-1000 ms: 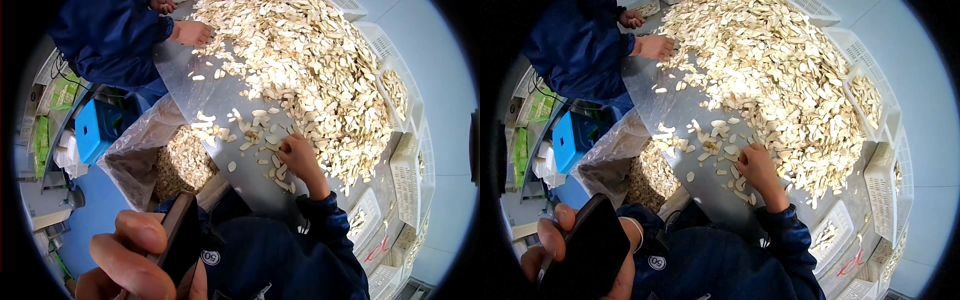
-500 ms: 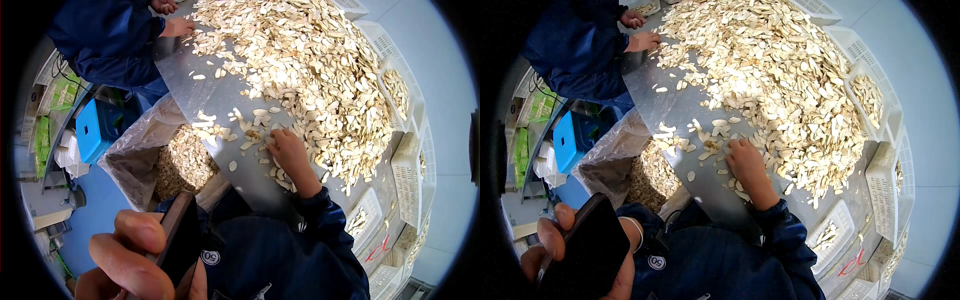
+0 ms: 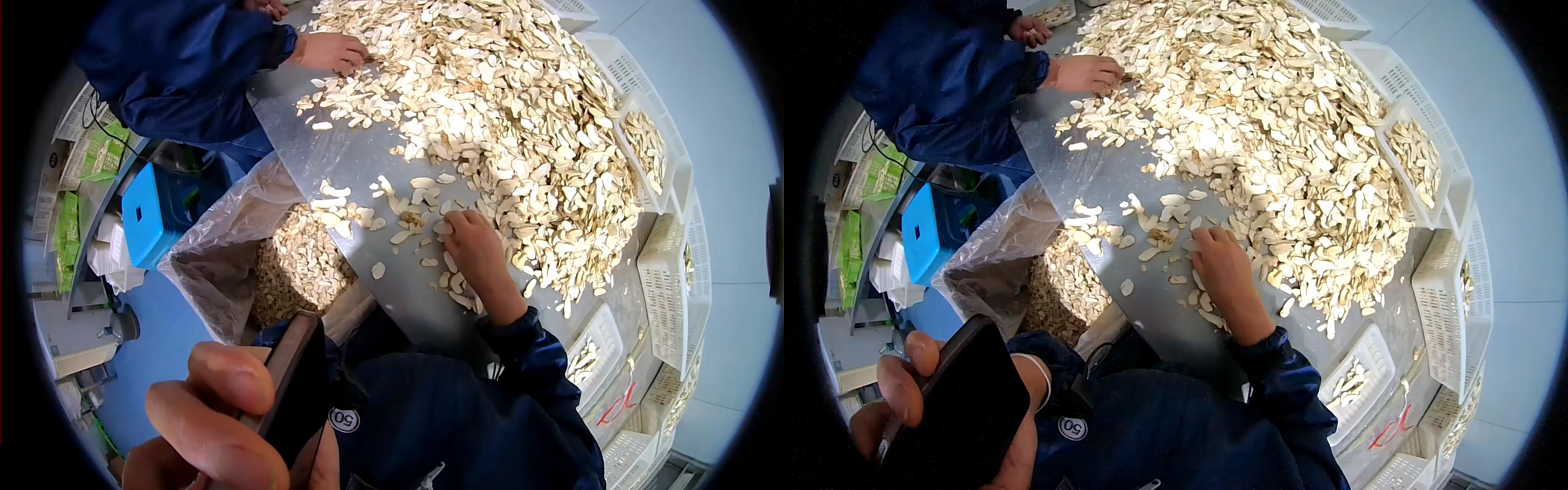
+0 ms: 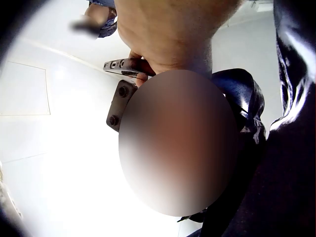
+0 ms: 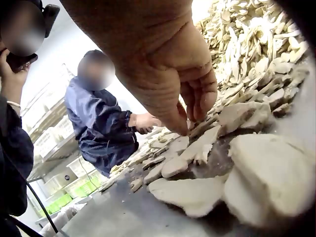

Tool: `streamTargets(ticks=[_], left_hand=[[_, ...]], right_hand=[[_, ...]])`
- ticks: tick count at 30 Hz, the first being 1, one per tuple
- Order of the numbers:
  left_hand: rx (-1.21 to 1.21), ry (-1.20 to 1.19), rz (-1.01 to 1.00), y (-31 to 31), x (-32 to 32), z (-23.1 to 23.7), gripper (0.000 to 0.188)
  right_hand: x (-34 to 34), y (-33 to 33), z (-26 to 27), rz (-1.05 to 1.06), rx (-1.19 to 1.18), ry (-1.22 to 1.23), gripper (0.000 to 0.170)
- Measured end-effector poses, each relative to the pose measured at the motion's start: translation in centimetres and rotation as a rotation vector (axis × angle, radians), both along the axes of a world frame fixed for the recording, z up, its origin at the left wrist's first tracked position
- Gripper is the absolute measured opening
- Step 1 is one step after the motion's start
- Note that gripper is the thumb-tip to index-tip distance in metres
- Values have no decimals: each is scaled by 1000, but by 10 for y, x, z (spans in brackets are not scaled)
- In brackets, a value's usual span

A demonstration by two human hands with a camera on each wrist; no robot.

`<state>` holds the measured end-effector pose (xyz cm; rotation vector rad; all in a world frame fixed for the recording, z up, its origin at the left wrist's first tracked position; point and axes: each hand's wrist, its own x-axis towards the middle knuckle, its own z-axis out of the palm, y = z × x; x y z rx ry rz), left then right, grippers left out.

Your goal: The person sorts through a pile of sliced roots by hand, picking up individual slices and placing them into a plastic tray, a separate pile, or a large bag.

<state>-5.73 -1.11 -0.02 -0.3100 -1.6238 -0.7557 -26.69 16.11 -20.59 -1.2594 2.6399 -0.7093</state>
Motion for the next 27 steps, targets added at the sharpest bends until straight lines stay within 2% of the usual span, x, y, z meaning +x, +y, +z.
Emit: streamTargets(ticks=[2,4,14,20,23,24,25,27], left_hand=[[-14,60,-102,-4,2,-7,69],[-6,148,-354,-12,8,-20,70],[49,46,-444,-17,23,-31,73],[39,68,-419,-16,20,-31,73],[28,80,-408,-18,21,-33,72],[29,83,-409,-18,22,-33,71],[30,86,-411,-18,23,-34,71],[32,98,-424,-17,19,-31,69]], right_hand=[[-2,1,-2,25,-11,10,26],[-2,0,0,28,47,8,28],[-9,-7,10,51,128,-52,31],[-11,-1,10,38,47,-161,16],[-16,10,31,-111,-69,-539,15],[-23,19,28,-127,-127,-556,19],[-33,30,17,-157,-190,-673,20],[-45,43,11,-315,-422,-925,21]])
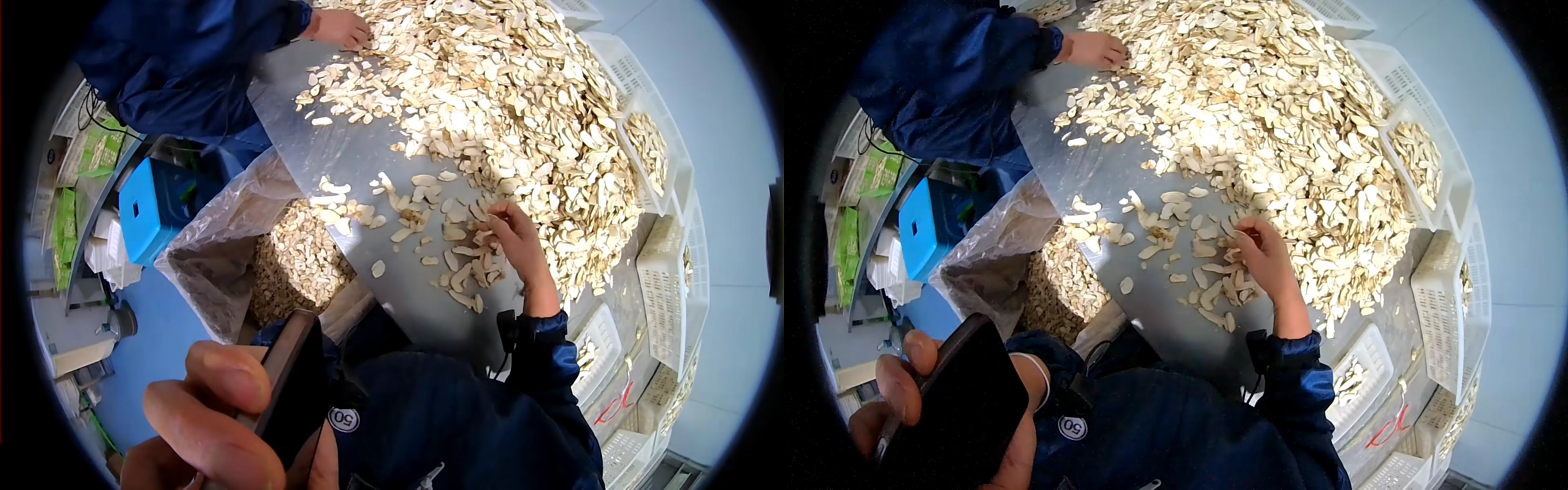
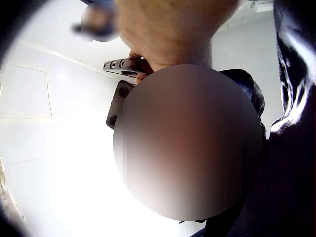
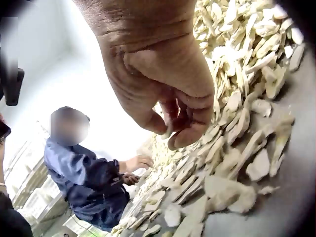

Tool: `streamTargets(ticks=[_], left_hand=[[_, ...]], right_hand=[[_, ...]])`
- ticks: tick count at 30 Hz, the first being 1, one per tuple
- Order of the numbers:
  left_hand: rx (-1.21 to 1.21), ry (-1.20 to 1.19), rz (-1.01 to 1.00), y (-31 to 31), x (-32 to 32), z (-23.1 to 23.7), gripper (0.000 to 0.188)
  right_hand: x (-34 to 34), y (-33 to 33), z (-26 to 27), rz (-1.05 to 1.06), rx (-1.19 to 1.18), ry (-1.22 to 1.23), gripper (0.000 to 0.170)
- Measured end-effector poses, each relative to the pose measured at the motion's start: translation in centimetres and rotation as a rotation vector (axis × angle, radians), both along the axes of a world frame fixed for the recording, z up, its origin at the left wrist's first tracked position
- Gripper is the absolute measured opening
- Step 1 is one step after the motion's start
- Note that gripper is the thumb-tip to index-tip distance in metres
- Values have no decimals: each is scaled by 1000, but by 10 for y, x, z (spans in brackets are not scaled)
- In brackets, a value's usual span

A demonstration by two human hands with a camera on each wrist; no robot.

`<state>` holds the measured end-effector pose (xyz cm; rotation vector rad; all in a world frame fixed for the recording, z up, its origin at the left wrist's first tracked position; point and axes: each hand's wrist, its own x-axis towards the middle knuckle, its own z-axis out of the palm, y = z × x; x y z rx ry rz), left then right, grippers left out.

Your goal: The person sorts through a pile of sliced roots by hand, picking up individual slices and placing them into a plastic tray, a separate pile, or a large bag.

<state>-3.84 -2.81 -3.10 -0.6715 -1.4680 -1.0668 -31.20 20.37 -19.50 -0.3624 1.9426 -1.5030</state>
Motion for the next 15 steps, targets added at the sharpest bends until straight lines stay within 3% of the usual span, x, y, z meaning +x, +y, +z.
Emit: streamTargets(ticks=[1,2,3,5,7,9,12,14,15], left_hand=[[76,64,113,6,-6,2,69],[158,120,229,12,-14,6,69],[312,232,464,34,-43,24,69],[299,202,510,35,-43,28,69],[38,-22,228,6,1,16,69],[-63,-141,155,-2,15,18,70],[1,154,-2,4,-22,19,71],[38,210,-70,6,-27,13,72],[35,105,-51,5,-8,6,72]], right_hand=[[1,0,2,-40,7,-32,26],[3,-3,3,27,101,124,25],[4,-5,3,94,193,278,24],[15,-21,17,174,381,469,23],[13,-28,4,264,349,689,24],[12,-34,-8,329,317,841,26],[17,-38,-14,322,383,851,22],[15,-38,-16,342,403,823,21],[13,-37,-18,351,415,809,21]])
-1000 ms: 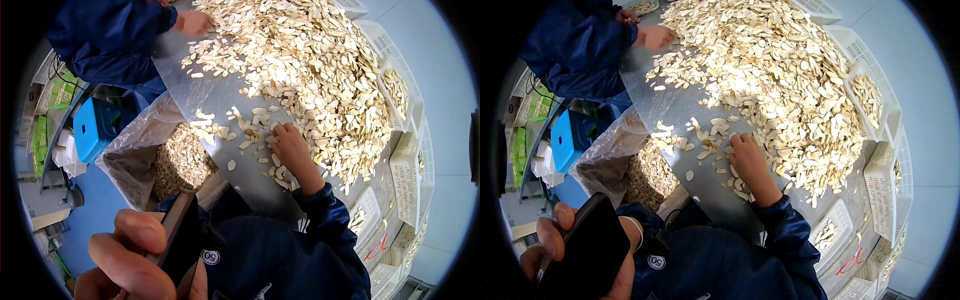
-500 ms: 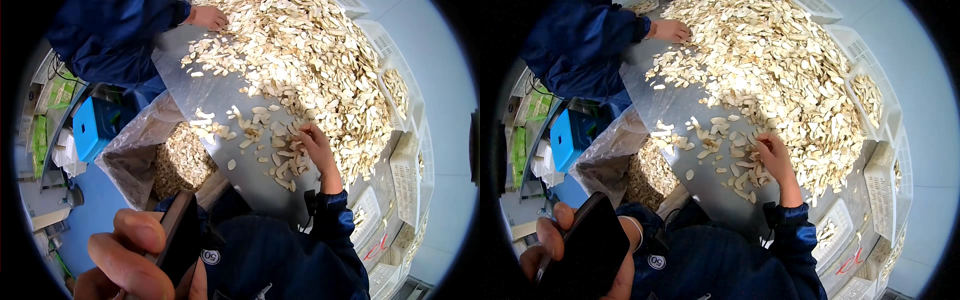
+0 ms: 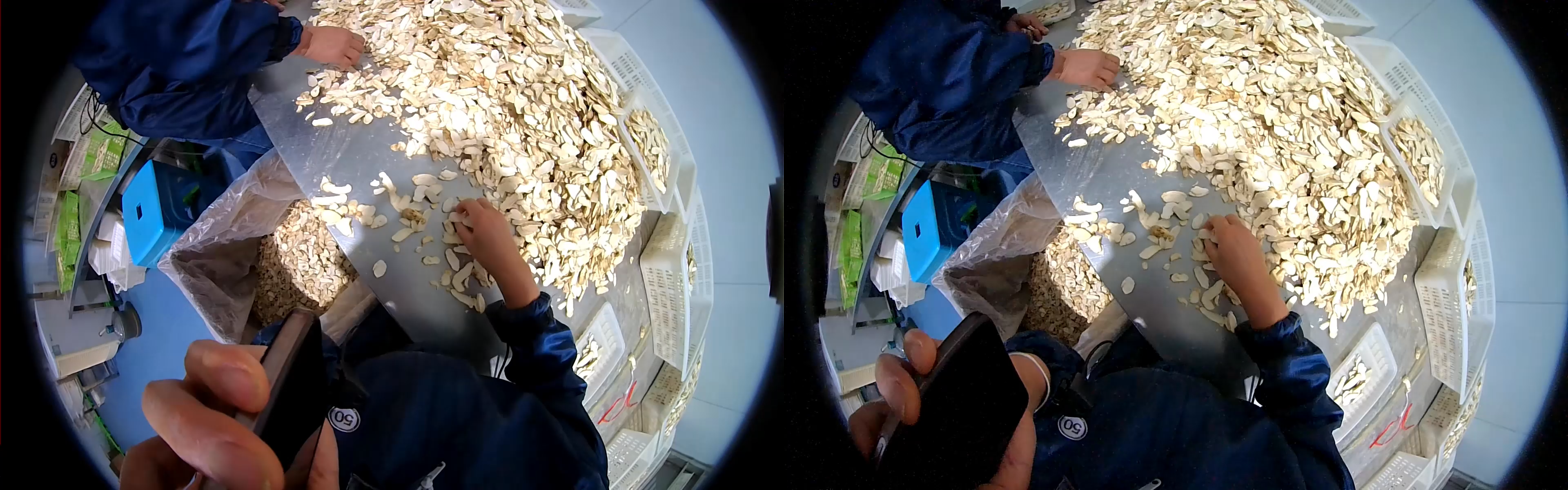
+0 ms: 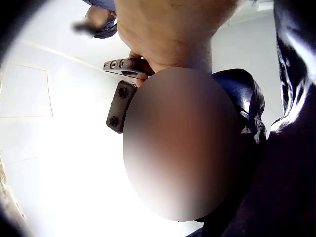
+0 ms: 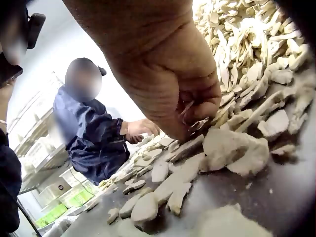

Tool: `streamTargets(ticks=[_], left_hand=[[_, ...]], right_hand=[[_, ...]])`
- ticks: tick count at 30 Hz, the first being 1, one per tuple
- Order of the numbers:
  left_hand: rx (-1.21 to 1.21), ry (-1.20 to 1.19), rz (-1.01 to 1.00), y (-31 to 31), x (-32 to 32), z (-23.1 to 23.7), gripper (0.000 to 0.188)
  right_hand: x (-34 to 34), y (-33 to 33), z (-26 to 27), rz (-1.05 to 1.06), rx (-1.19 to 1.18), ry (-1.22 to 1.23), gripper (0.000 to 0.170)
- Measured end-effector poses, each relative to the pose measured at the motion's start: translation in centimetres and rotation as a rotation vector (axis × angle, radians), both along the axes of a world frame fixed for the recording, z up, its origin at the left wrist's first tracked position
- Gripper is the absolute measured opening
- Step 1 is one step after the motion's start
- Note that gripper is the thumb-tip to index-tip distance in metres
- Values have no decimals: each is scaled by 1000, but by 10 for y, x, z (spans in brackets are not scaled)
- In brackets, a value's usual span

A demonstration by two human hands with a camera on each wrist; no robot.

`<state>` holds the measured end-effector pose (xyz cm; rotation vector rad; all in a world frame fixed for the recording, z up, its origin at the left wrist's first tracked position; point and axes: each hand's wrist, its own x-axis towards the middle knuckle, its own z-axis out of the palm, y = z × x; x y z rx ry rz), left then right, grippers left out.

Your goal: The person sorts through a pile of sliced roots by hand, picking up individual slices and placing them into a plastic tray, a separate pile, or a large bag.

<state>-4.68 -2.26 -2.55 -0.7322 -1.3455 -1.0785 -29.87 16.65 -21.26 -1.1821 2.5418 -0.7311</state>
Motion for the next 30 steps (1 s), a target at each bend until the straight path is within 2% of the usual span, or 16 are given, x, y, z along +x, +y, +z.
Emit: streamTargets(ticks=[3,5,6,8,9,11,12,15,16,19,23,24,26,27,29,30], left_hand=[[-14,-105,12,-1,7,-1,73],[-19,-150,136,2,3,8,73],[-19,-192,263,9,-5,20,73],[-45,-256,364,7,2,24,72],[-70,-281,337,-1,13,24,72],[-76,-292,347,-2,21,17,71],[-56,-278,383,6,4,23,70],[-22,-282,424,14,-8,28,69],[-20,-276,431,15,-9,28,69],[-20,-224,442,15,-15,27,69],[-23,-170,407,14,-17,26,69],[-33,-193,432,14,-18,30,69],[209,44,600,18,-31,35,69],[462,308,733,27,-65,51,69],[467,299,719,26,-65,50,68],[220,26,572,17,-31,35,68]], right_hand=[[-10,2,-9,45,25,12,22],[-13,1,-4,55,75,-11,21],[-14,0,1,62,100,-22,21],[-14,0,10,62,49,-41,17],[-14,2,14,63,24,-54,16],[-19,13,24,-81,-48,-475,15],[-21,19,27,-155,-84,-685,15],[-18,36,31,-273,-529,-1256,10],[-16,39,34,-261,-652,-1374,11],[-12,44,43,-280,-802,-1558,18],[-8,36,53,-352,-709,-1417,24],[-7,34,49,-355,-599,-1280,23],[-7,32,35,-356,-382,-1000,21],[-6,30,29,-277,-293,-826,21],[-2,26,20,-120,-118,-477,21],[8,16,40,-137,14,-383,20]])
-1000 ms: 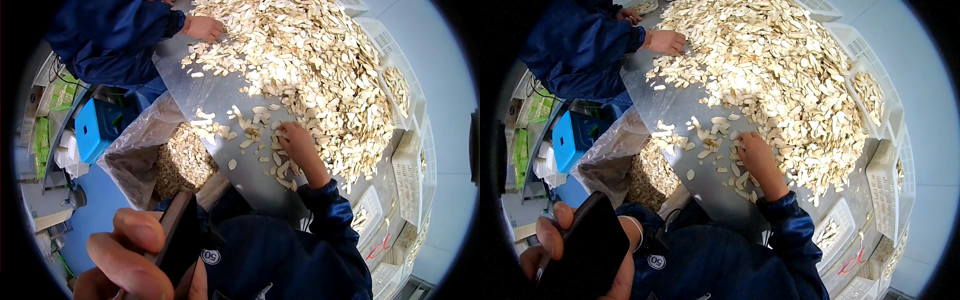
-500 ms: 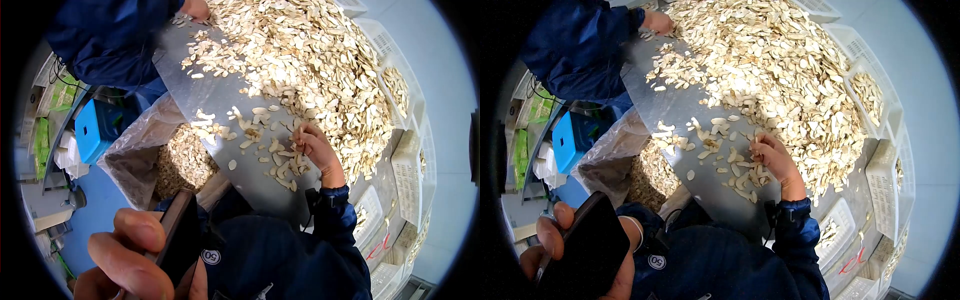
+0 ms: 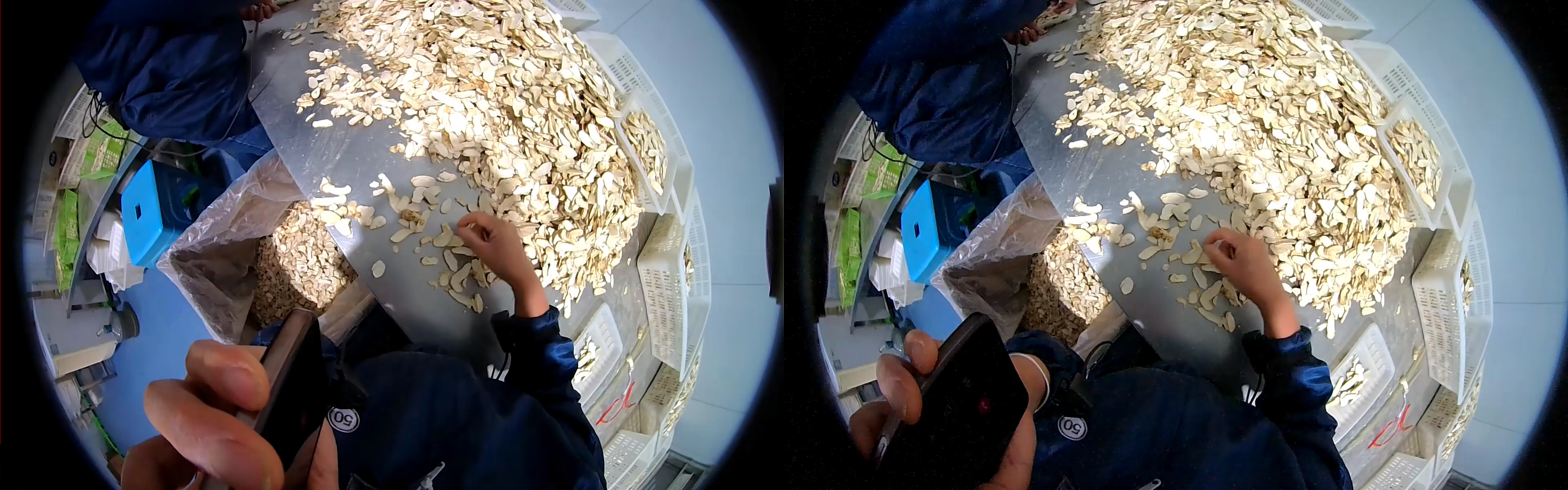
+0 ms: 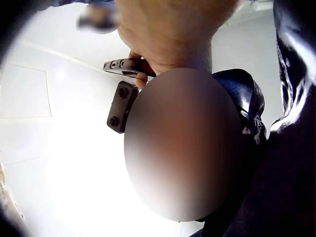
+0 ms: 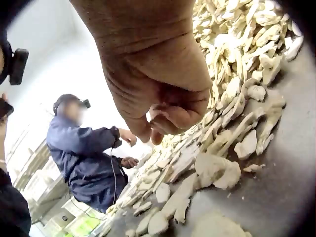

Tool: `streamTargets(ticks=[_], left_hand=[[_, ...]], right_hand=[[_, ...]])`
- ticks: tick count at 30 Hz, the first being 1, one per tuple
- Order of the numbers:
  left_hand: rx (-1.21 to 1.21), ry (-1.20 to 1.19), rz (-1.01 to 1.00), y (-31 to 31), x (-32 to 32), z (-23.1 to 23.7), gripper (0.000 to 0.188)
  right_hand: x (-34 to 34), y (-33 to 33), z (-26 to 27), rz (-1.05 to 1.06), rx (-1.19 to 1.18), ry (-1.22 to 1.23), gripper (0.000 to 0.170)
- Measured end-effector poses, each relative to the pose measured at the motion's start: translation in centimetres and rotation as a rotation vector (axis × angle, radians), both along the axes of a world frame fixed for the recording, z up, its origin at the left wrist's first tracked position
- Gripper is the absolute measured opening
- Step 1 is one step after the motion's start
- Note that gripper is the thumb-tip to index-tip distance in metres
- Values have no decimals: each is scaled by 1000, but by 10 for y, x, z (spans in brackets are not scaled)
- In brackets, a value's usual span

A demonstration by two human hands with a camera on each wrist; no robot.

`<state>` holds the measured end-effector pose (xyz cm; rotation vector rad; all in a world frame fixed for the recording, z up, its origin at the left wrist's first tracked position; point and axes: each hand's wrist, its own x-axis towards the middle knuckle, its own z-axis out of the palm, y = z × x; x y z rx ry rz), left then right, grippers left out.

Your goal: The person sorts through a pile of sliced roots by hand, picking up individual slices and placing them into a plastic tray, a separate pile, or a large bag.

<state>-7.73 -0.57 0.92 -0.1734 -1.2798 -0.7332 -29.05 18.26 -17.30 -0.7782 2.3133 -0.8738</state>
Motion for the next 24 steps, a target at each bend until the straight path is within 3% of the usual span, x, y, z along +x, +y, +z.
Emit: streamTargets(ticks=[2,7,10,11,13,16,19,20,24], left_hand=[[-157,-323,-178,-4,22,-9,68],[-187,-354,-265,-15,34,-17,68],[-186,-286,-334,-15,35,-26,69],[-186,-276,-343,-15,35,-28,69],[-184,-267,-355,-15,36,-31,69],[-185,-254,-367,-14,37,-32,69],[-180,-252,-366,-12,35,-31,69],[-180,-257,-358,-11,33,-30,69],[-159,-313,-266,-6,26,-18,70]], right_hand=[[8,-8,-3,118,-46,119,20],[16,-15,-27,270,-139,299,19],[-3,1,-22,140,-96,-49,17],[-11,9,-13,26,-105,-270,15],[-20,27,-10,-290,-538,-815,17],[-15,28,6,-390,-571,-831,18],[-9,17,-8,-86,-209,-270,19],[-6,14,-20,14,-239,-171,22],[5,-12,-21,15,-72,-167,27]])
